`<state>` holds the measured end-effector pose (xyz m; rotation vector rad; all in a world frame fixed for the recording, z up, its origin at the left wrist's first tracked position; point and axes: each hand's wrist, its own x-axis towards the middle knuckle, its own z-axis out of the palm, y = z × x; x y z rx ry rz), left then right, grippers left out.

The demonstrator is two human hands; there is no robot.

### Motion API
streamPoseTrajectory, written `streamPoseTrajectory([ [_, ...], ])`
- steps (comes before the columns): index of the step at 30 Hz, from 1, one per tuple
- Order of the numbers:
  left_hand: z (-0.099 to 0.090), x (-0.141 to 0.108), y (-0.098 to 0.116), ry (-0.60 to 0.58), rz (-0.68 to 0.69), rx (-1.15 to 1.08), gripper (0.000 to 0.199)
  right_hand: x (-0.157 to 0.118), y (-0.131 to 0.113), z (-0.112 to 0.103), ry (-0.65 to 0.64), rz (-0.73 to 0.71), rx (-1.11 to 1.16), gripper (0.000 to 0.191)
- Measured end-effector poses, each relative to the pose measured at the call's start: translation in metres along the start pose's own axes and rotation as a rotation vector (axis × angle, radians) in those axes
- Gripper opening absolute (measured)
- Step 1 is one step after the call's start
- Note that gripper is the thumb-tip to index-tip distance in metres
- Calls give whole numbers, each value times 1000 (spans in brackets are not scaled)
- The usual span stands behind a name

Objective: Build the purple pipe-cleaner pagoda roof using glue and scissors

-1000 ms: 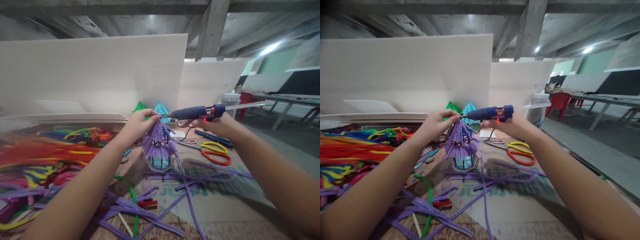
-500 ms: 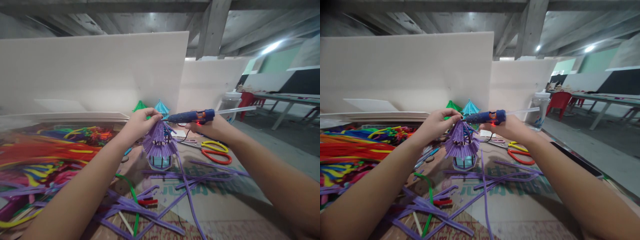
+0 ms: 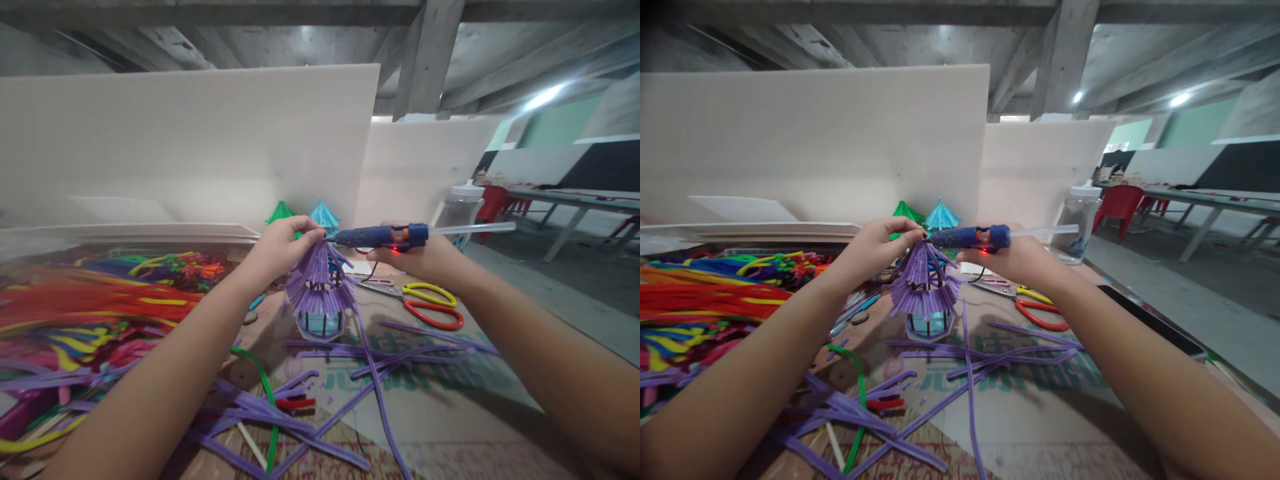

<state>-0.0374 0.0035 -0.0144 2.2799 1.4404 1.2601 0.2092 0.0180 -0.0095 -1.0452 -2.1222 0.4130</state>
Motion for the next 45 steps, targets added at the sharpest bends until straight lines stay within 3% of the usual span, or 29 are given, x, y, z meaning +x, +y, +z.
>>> streamPoseTrajectory([
  [11,0,3,-13,-31,-25,-77,32,-2,-3,0,-4,-10,-29,31],
  [45,-1,3,-9,4,46,-54,24,-1,-3,2,18,4,-31,29],
])
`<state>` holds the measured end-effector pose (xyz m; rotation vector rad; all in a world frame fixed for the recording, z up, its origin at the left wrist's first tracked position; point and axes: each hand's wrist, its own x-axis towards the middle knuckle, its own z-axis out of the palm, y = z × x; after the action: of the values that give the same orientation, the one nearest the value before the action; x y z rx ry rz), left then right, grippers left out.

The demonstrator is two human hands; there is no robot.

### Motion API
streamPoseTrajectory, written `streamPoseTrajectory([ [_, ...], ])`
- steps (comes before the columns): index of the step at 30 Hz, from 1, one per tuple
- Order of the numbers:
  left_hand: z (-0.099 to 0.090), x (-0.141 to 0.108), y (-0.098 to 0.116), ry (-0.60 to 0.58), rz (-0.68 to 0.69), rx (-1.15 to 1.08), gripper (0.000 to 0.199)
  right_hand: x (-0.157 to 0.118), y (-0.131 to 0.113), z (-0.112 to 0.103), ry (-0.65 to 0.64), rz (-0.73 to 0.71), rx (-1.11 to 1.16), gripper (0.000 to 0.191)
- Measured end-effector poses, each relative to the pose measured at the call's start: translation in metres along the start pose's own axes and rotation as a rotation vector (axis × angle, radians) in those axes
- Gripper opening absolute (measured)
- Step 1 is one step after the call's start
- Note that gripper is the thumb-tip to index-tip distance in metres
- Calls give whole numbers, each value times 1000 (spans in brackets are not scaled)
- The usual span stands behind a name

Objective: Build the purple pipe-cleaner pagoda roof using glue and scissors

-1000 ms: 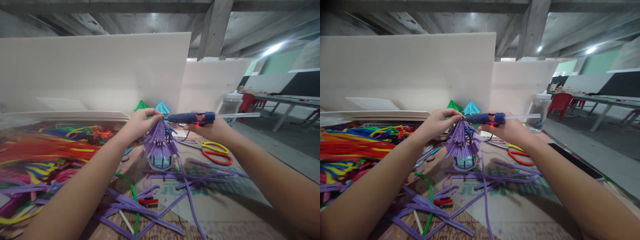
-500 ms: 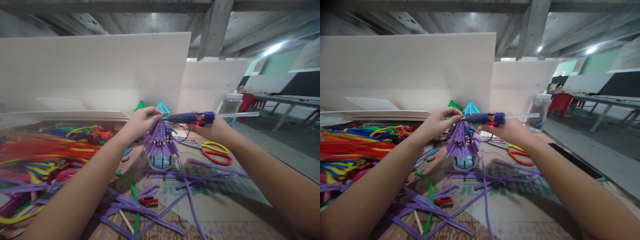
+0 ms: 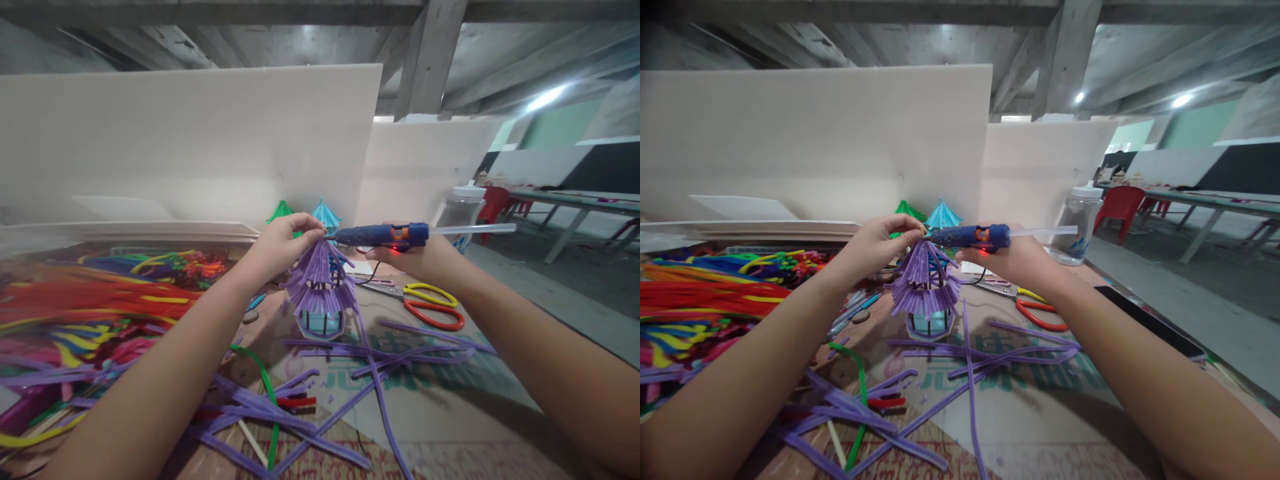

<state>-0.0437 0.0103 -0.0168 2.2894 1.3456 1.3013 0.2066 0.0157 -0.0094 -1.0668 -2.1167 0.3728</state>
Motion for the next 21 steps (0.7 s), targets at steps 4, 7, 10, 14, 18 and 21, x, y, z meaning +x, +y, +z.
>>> streamPoseTrajectory([
  [4,0,-1,1,-4,-5,12,26,-1,-2,-2,-11,5,-20,33],
  [7,-1,-1,2,2,-2,24,26,-3,-3,-3,-12,38,3,39],
  [10,-1,-1,3,2,-4,21,24,-4,-4,-3,-4,91,-28,40],
  [14,-1,-1,3,0,-8,11,25,-3,-3,-2,-21,83,-40,39],
  [18,-1,-1,2,-3,-4,3,25,-3,-3,-3,-34,103,-48,39],
  [21,-2,-1,2,0,-6,8,24,-4,-3,-4,-30,120,-58,38],
])
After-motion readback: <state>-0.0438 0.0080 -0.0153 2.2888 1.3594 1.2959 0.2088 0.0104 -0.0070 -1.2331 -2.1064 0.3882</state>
